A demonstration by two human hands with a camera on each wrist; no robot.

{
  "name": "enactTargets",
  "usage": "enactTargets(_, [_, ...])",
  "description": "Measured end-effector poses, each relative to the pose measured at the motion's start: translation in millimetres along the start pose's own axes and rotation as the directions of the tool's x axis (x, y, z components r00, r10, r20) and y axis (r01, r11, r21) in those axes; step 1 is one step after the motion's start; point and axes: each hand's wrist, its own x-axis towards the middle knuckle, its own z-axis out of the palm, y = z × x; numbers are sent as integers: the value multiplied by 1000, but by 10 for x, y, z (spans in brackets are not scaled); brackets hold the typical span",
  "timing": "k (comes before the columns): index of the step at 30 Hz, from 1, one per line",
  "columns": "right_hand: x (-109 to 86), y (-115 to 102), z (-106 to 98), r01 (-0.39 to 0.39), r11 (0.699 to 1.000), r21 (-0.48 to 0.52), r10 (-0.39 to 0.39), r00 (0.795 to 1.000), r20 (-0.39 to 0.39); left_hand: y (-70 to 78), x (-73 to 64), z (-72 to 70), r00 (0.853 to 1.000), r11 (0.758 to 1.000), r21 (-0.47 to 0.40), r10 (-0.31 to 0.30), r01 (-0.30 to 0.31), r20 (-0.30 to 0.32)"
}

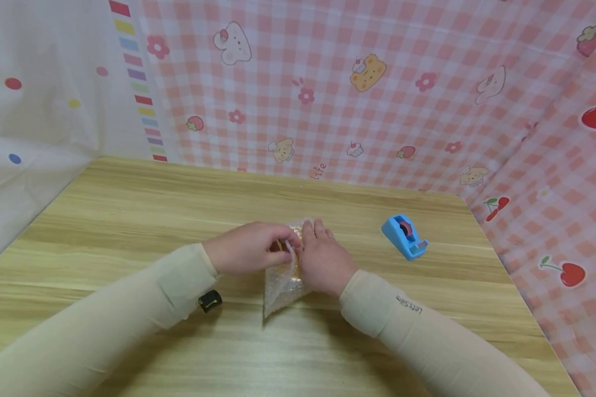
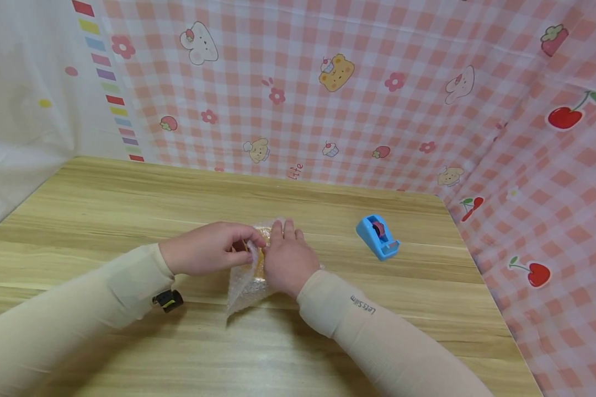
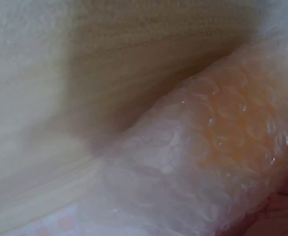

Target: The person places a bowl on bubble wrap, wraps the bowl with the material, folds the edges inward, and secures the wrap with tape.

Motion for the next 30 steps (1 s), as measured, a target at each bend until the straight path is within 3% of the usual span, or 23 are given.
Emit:
enactTargets(24, [-13, 10, 5, 37, 999, -2, -37, 999, -12, -14, 73, 78, 998, 998, -15, -57, 58, 6])
enactTargets(30, [-18, 37, 16, 74, 997, 9, -73, 996, -50, -20, 75, 91, 998, 998, -5, -63, 63, 7])
